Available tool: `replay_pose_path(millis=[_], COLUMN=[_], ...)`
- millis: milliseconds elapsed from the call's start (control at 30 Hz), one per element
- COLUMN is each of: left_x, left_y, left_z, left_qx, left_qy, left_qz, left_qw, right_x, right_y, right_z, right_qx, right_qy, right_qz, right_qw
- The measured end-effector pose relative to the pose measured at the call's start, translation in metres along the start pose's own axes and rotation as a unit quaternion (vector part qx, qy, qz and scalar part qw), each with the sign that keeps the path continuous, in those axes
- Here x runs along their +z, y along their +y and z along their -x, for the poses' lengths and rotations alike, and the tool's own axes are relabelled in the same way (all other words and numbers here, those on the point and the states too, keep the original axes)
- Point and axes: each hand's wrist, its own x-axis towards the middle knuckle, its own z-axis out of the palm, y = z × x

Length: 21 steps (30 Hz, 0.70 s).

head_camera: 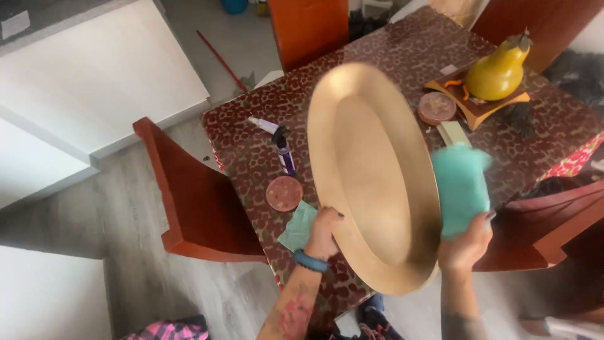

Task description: The person sprays a cloth and wipes down a metal tray, a small candle holder, and several other decorative items on a dining table.

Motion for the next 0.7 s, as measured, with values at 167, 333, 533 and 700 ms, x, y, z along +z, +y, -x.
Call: replay_pose_path(millis=[167,333,533,700], left_x=[-0.032,-0.066,-0.026,-0.071], left_y=[0.106,0.161,0.158,0.215], left_z=[-0.038,-0.055,-0.007,-0.033], left_qx=[-0.328,-0.338,-0.276,-0.307], left_qy=[0.019,0.075,-0.071,-0.031], left_qz=[0.733,0.714,0.712,0.748], left_qw=[0.596,0.608,0.642,0.588], right_x=[0.035,0.051,0.129,0.111], right_y=[-0.037,-0.077,-0.076,-0.103], right_z=[0.085,0.108,0.040,0.081], right_qx=[-0.198,-0.243,-0.365,-0.370], right_qy=[-0.327,-0.505,-0.290,-0.411], right_qz=[0.450,0.455,0.520,0.556], right_qw=[0.807,0.692,0.716,0.621])
